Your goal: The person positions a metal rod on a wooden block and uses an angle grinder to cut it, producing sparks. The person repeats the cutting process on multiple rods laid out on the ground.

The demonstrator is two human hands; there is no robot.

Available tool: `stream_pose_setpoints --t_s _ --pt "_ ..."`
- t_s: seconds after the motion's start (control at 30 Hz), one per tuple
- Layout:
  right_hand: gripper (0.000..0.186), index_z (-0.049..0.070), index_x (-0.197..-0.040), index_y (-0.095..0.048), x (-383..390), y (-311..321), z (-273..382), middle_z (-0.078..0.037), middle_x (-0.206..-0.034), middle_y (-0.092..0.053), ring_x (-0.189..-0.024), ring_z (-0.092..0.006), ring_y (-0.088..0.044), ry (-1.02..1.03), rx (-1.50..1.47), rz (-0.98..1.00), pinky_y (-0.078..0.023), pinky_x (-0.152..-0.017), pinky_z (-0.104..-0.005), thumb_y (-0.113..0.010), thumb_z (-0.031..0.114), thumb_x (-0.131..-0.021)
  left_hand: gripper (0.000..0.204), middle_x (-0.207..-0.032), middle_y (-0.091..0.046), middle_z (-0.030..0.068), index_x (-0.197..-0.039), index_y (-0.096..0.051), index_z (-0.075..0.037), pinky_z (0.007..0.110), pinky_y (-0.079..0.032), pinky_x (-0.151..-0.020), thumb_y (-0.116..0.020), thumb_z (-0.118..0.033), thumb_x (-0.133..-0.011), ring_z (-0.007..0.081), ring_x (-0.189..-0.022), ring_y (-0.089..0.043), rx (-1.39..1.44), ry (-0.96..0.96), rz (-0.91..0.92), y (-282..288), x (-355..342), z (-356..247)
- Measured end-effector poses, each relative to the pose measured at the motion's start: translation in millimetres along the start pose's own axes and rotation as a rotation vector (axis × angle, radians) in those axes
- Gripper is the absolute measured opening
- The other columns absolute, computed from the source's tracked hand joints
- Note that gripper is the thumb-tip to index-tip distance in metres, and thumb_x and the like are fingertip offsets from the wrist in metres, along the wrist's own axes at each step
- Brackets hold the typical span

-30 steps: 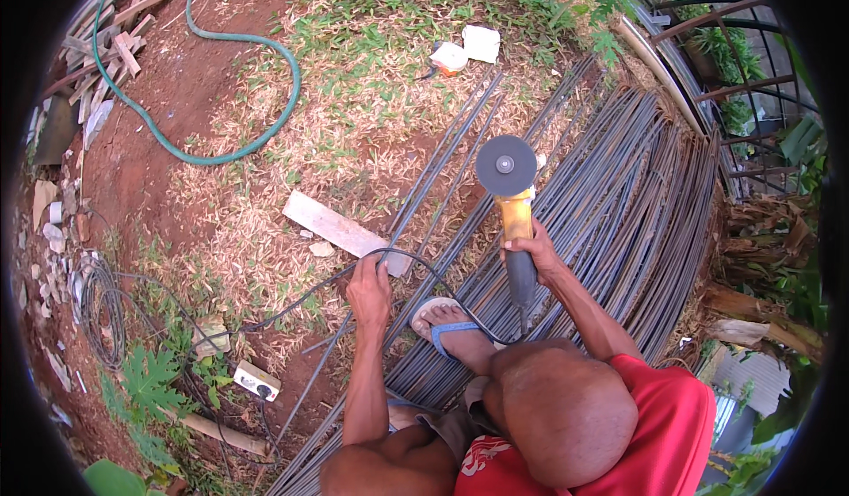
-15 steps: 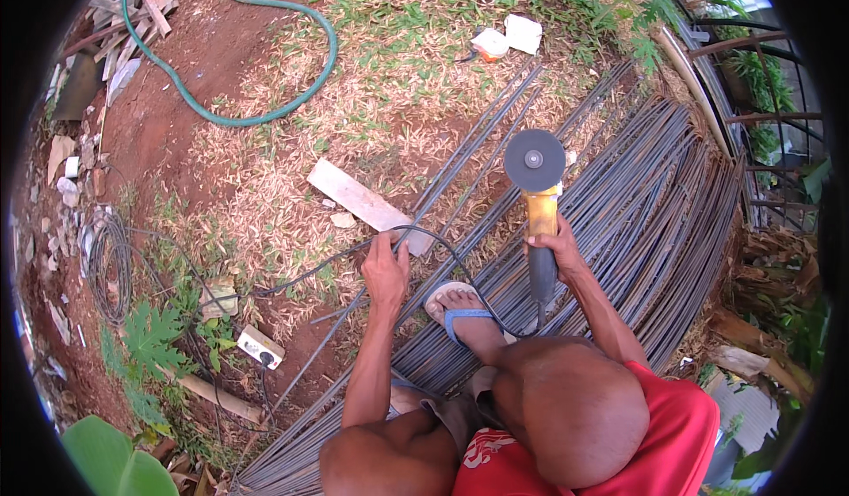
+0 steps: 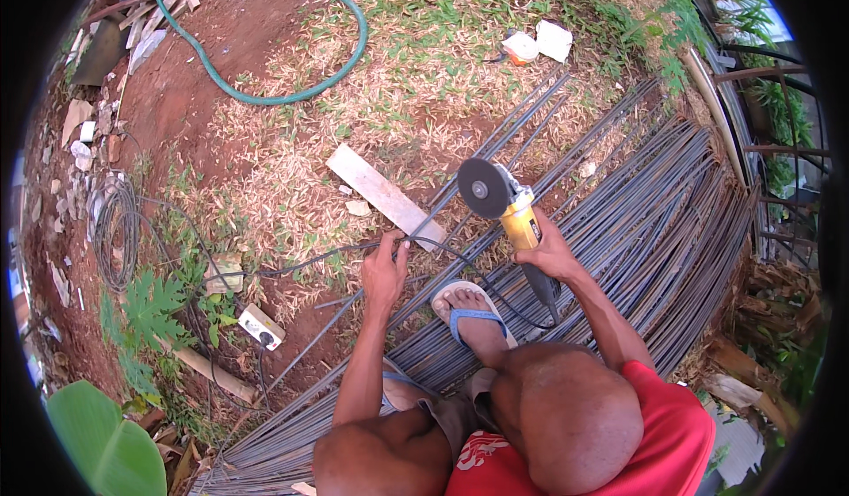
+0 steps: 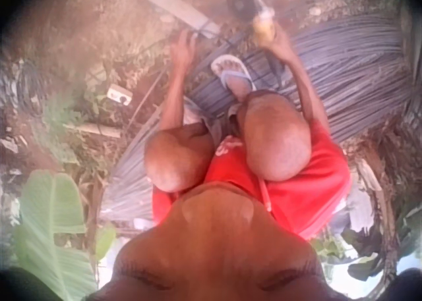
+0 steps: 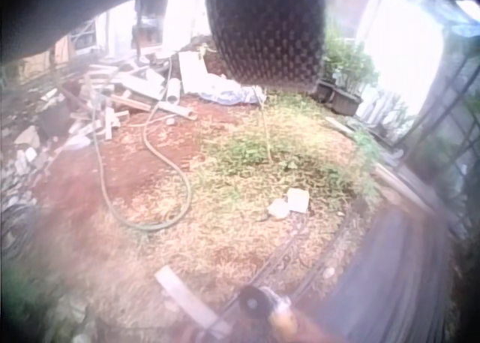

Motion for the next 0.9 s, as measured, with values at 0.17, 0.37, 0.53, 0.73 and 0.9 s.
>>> stream_pose_setpoints --t_s 0.17,0.37,0.53,0.73,0.9 --pt "0.087 0.002 -0.145 -0.050 -14 -23 5 -0.023 -0.123 -0.068 -0.116 -0.0390 -0.066 -0.041 0.277 0.092 -0.051 -0.102 -0.0460 -0.087 0.020 -0.068 0.023 -0.084 -0.076 0.0168 -0.118 -0.069 -0.014 0.046 -0.053 -0.063 -0.075 -0.020 -0.097 0.0380 -0.072 -0.073 0.001 -0.041 -0.069 -2 2 6" --pt "0.087 0.000 -0.143 -0.048 -22 -34 4 -0.029 -0.119 -0.070 -0.113 -0.0461 -0.068 -0.041 0.364 0.108 -0.053 -0.098 -0.0499 -0.086 0.025 -0.069 0.024 -0.083 -0.076 0.0167 -0.118 -0.069 -0.012 0.046 -0.053 -0.064 -0.077 -0.019 -0.096 0.0376 -0.073 -0.074 -0.008 -0.075 -0.099 -7 3 6" --pt "0.090 0.001 -0.144 -0.049 -24 -40 11 -0.026 -0.118 -0.070 -0.112 -0.0428 -0.069 -0.141 0.373 0.123 -0.053 -0.099 -0.0474 -0.087 0.024 -0.067 0.025 -0.083 -0.075 0.0202 -0.119 -0.066 -0.011 0.049 -0.054 -0.063 -0.076 -0.020 -0.097 0.0416 -0.074 -0.074 -0.010 -0.109 -0.117 -7 4 9" --pt "0.088 0.001 -0.143 -0.050 -25 -38 3 -0.024 -0.116 -0.070 -0.111 -0.0394 -0.069 -0.094 0.344 0.114 -0.053 -0.099 -0.0461 -0.088 0.021 -0.067 0.024 -0.085 -0.076 0.0196 -0.118 -0.067 -0.011 0.048 -0.055 -0.065 -0.076 -0.018 -0.097 0.0403 -0.077 -0.074 0.017 -0.093 -0.093 -8 4 9" --pt "0.086 -0.001 -0.141 -0.050 -26 -38 5 -0.024 -0.117 -0.069 -0.111 -0.0393 -0.069 -0.060 0.360 0.086 -0.053 -0.099 -0.0464 -0.089 0.021 -0.067 0.023 -0.086 -0.077 0.0191 -0.118 -0.068 -0.011 0.047 -0.055 -0.068 -0.076 -0.018 -0.097 0.0396 -0.080 -0.075 0.009 -0.072 -0.087 -6 4 7"
Point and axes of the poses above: each hand's wrist, its own x-axis away from the middle knuckle, its own y-axis out of the back of the hand, z = x × y, the point moved 6 cm from there along -x, towards the middle knuckle
